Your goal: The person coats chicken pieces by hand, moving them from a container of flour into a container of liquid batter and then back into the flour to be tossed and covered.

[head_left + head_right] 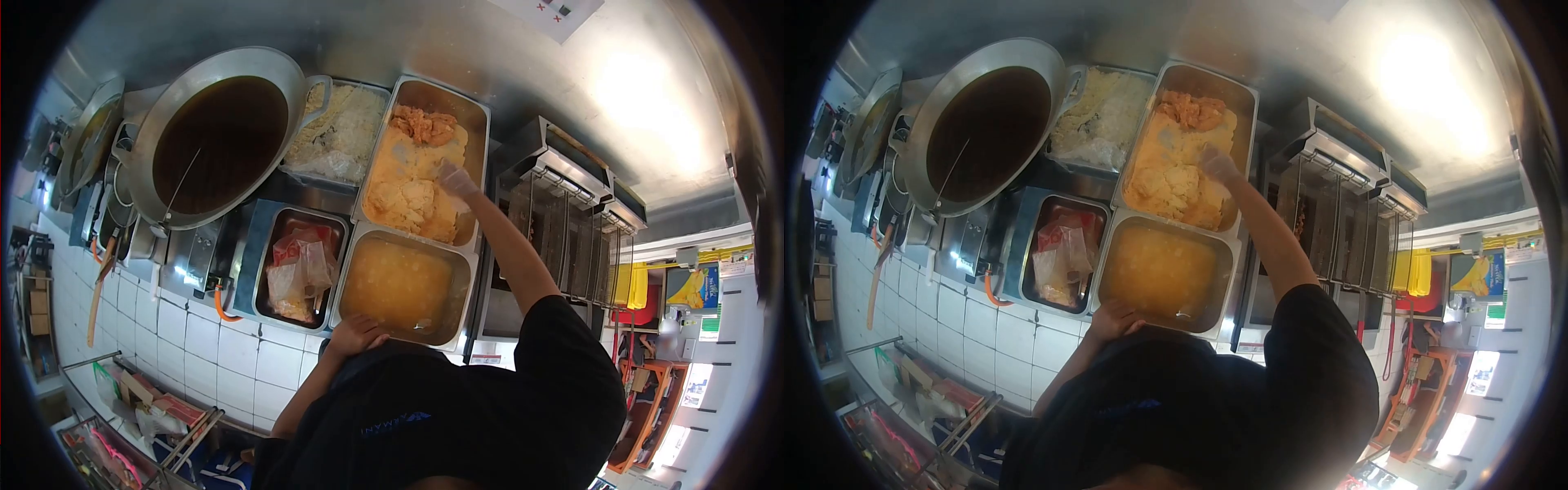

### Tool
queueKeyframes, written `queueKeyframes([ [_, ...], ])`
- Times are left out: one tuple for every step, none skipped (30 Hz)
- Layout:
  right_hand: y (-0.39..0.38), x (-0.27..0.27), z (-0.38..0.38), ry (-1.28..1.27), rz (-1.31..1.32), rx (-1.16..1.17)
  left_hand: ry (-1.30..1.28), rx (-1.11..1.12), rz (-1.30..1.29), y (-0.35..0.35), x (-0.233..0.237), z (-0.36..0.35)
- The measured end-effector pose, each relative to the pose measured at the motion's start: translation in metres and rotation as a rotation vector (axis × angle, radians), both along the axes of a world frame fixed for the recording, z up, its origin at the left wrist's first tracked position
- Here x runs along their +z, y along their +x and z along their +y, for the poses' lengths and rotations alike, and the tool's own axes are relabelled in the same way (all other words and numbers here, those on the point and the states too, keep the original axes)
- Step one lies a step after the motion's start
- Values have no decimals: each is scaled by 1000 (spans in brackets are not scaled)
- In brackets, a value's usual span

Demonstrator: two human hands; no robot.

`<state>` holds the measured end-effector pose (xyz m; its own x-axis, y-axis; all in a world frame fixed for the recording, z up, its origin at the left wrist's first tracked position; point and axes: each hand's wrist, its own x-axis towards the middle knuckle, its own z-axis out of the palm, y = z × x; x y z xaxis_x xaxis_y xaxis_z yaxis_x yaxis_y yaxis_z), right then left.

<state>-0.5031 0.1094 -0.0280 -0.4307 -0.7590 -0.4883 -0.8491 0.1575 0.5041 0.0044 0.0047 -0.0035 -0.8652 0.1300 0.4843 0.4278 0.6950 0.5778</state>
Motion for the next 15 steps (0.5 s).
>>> queueKeyframes([
  [1, -11, 7, -236, -173, -123, -4, 6, 5, -2, -1, 0],
  [-4, -38, 19, -471, -352, -239, 1, 8, 16, -4, 2, -1],
  [-4, -54, 22, -702, -539, -350, 4, 15, 24, -4, 6, 0],
  [9, -33, 13, -604, -517, -392, 6, 26, 28, -3, 9, -2],
  [27, 5, 5, -505, -496, -433, 10, 32, 23, -2, 8, -2],
  [38, 27, -4, -405, -472, -474, 16, 35, 17, -2, 6, -1],
  [32, 20, -9, -341, -491, -447, 24, 33, 12, -1, 4, -1],
  [24, 18, -11, -278, -505, -425, 24, 36, 3, 2, 3, -1],
  [20, 24, -14, -215, -513, -405, 25, 38, -1, 3, 3, 1],
  [16, 30, -17, -229, -547, -432, 24, 42, -1, 1, 2, 0],
  [16, 35, -15, -240, -585, -464, 21, 45, 10, 1, 1, 0],
  [16, 35, -12, -251, -623, -497, 19, 47, 21, 0, 1, 0],
  [18, 34, -9, -328, -620, -489, 17, 47, 31, -1, 1, 0],
  [21, 32, -4, -405, -617, -483, 19, 53, 47, -1, 1, -1],
  [25, 32, -1, -479, -615, -480, 24, 58, 61, -2, 3, -1],
])
